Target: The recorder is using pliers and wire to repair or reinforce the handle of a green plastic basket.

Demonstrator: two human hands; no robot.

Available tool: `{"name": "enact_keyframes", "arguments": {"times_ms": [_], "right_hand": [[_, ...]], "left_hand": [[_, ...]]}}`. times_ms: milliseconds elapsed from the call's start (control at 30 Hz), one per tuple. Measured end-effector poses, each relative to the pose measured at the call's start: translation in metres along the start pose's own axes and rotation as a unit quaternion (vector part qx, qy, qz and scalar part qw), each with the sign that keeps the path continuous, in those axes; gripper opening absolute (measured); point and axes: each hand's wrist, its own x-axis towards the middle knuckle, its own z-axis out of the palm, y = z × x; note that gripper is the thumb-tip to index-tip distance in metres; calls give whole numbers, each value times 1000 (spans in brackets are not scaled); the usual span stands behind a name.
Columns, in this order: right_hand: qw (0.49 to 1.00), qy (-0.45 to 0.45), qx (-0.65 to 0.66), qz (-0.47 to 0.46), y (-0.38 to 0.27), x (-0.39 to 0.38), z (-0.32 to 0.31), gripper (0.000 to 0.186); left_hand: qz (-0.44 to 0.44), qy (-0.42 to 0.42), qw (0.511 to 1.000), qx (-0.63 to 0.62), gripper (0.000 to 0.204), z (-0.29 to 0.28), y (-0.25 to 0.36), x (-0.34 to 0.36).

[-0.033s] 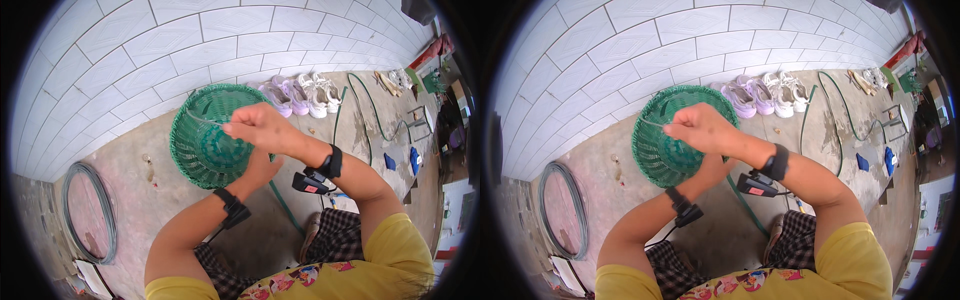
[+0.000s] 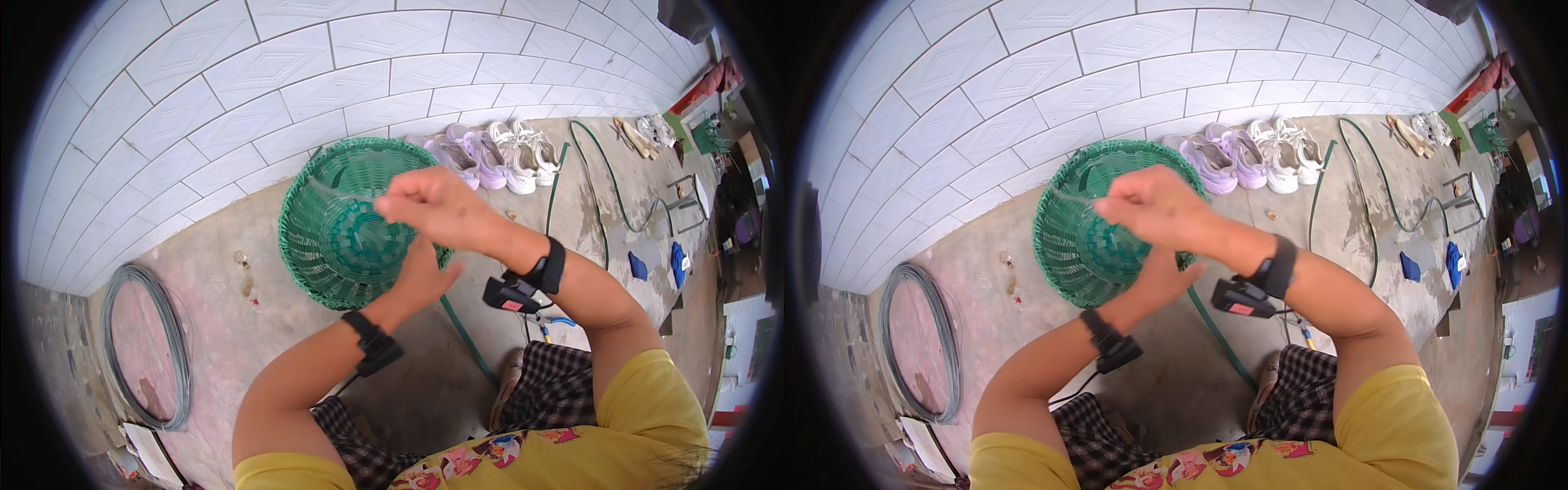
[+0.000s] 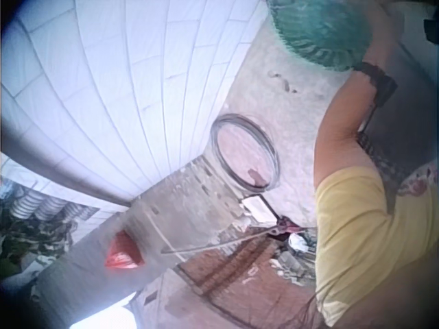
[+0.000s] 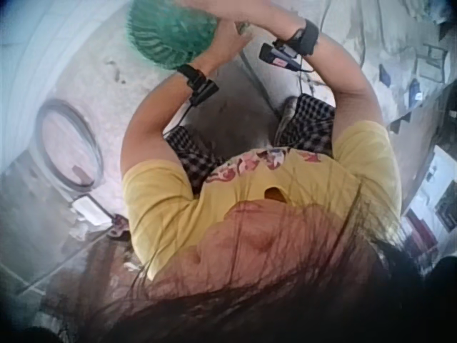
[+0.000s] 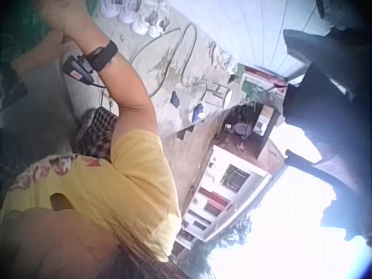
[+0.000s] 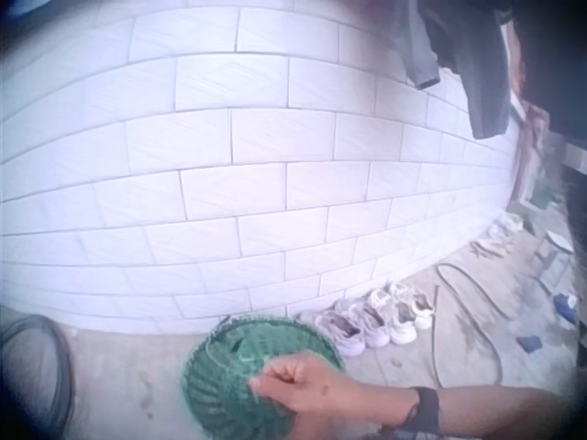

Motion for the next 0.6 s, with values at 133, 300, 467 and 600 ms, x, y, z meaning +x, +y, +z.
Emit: {"name": "enact_keyframes", "arguments": {"times_ms": [133,300,467,600], "right_hand": [[992,81,-96,-21,2,-12,-34,34],[994,95,-49,6,6,-15,-57,34],[996,69,-53,26,3,-9,-42,33],[992,108,-64,8,-11,-12,-50,34]], "left_hand": [[-168,-32,983,64,19,-64,8,-2],[-60,266,961,39,31,-152,22,38],[54,203,976,52,37,-147,16,81],[-15,170,985,-39,43,-135,30,92]]}}
